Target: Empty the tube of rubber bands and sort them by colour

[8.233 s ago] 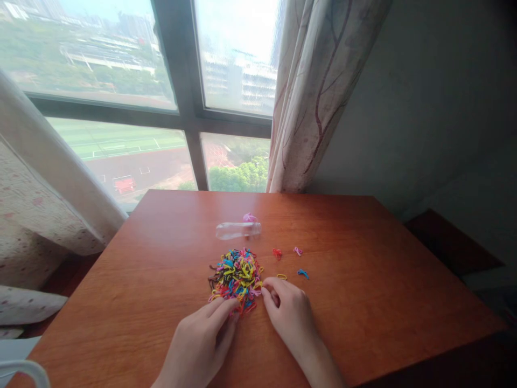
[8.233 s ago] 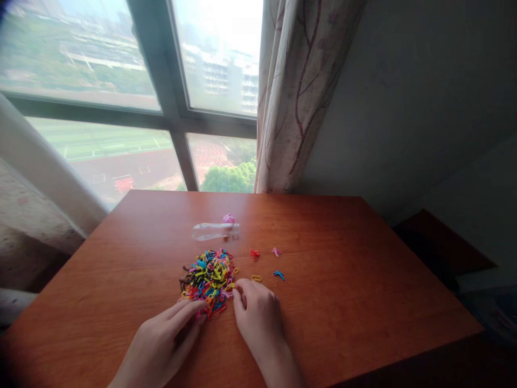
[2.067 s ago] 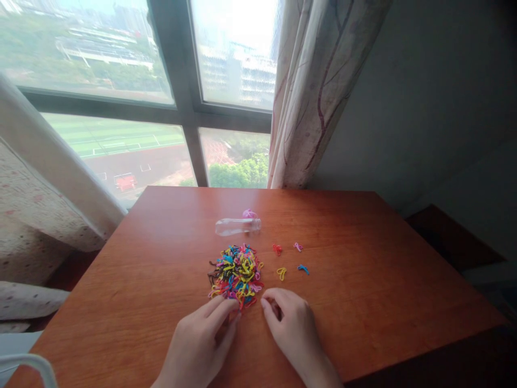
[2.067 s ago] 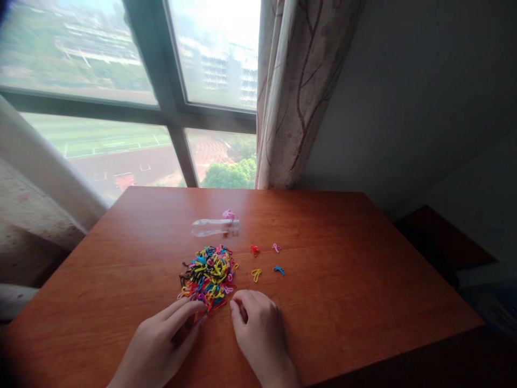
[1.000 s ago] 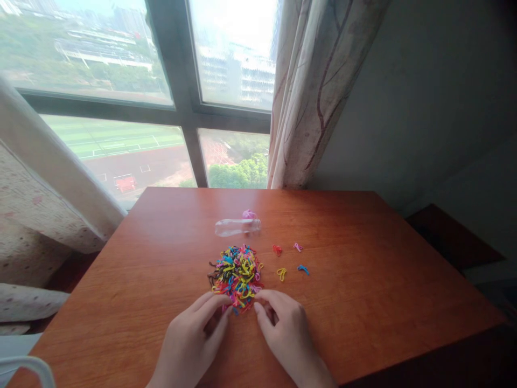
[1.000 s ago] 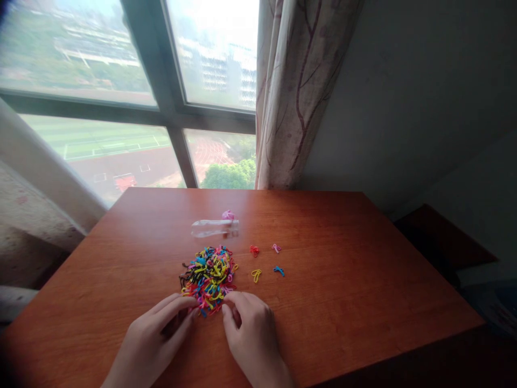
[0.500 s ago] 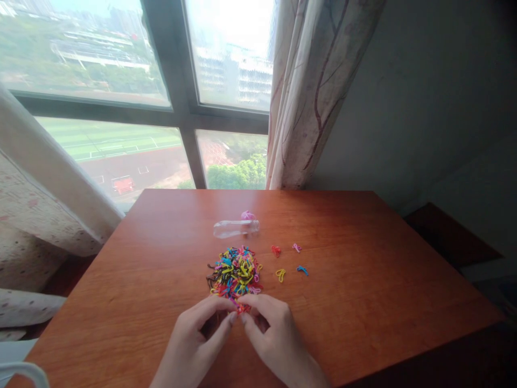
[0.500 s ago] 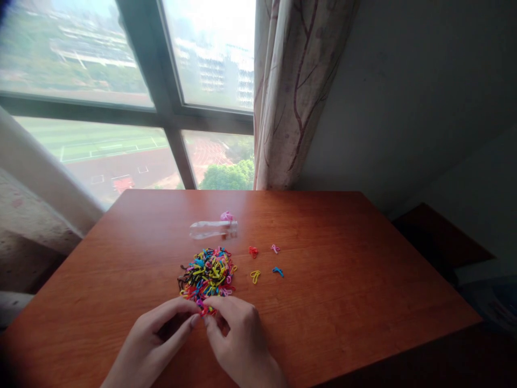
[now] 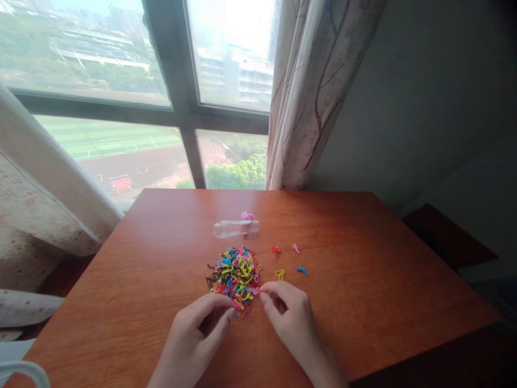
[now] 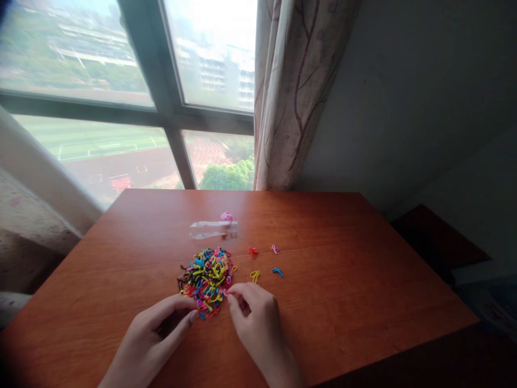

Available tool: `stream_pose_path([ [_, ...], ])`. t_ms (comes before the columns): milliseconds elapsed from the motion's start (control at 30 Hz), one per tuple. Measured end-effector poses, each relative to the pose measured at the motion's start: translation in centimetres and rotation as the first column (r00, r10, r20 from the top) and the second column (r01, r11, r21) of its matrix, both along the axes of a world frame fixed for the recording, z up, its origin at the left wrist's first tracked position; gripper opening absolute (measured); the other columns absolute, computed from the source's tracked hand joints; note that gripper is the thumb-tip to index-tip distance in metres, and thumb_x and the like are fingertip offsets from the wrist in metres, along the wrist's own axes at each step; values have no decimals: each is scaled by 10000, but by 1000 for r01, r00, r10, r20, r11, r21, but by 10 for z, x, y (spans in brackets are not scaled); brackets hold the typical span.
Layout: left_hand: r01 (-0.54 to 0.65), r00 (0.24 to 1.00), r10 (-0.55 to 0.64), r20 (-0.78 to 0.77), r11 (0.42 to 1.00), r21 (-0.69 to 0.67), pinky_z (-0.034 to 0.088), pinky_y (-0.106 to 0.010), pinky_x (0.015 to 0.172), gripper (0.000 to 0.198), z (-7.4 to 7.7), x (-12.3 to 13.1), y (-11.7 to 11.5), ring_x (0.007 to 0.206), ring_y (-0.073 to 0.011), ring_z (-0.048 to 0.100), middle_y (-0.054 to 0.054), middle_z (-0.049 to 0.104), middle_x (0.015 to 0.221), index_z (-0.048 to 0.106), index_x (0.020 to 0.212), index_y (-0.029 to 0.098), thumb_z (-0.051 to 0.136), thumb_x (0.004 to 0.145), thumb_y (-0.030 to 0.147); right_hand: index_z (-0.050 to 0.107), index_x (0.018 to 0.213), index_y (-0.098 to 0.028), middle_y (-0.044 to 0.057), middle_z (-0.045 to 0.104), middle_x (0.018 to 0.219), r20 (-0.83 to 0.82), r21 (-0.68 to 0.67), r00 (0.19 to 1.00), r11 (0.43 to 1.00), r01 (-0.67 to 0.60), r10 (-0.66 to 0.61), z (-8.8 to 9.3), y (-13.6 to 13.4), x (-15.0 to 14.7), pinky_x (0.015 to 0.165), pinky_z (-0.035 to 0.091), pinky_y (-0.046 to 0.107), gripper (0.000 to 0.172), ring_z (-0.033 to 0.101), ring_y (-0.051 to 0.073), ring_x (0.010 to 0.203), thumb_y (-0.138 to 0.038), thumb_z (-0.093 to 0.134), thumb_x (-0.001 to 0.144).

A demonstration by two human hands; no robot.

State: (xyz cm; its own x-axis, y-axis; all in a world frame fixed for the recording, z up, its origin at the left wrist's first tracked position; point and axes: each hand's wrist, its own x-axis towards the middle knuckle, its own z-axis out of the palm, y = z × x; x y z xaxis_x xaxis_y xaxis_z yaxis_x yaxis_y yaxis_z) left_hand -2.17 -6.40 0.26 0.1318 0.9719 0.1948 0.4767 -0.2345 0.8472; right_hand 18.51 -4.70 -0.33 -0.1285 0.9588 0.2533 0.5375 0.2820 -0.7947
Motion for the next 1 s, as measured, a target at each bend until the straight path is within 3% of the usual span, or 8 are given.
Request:
stream_pose_path([
  [200, 4, 995, 6, -97, 995, 103, 520, -174, 580, 115, 0, 2, -1, 606, -130, 659, -1, 724, 742, 707, 840, 224, 595, 862, 238, 701, 875, -210, 3, 678, 712, 255, 94, 941, 974, 206, -224, 1, 42, 29, 604, 380, 244, 139, 590, 147, 609, -219, 563, 889],
  [333, 18, 995, -7, -104, 993, 113, 532, -174, 606, 121, 1, 4, -1, 639, -134, 677, -6, 733, 767, 705, 854, 230, 586, 869, 224, 703, 840, -235, -10, 678, 680, 434, 104, 861, 964, 245, -266, 4, 64, 29, 559, 314, 257, 118, 595, 152, 608, -246, 594, 885],
  [500, 39, 993, -24, -116, 992, 124, 530, -171, 610, 118, 3, 4, -1, 636, -128, 672, 1, 723, 764, 691, 865, 234, 575, 880, 215, 698, 789, -240, -17, 673, 668, 530, 108, 803, 961, 255, -273, 4, 76, 22, 522, 261, 265, 146, 592, 132, 588, -293, 610, 892],
  [767, 41, 990, -26, -136, 994, 106, 510, -172, 595, 121, 0, 2, -4, 625, -120, 655, 3, 713, 769, 683, 890, 232, 564, 890, 210, 711, 823, -231, 1, 701, 705, 442, 88, 849, 956, 280, -290, 4, 69, 26, 561, 318, 249, 181, 616, 150, 627, -299, 569, 911],
  [1000, 33, 987, -17, -159, 994, 101, 464, -180, 524, 128, 5, 2, 3, 540, -113, 591, 10, 668, 685, 670, 843, 211, 555, 893, 235, 698, 808, -207, 13, 683, 684, 243, 78, 942, 973, 219, -231, -7, 32, 22, 579, 393, 242, 218, 609, 148, 588, -270, 521, 918],
])
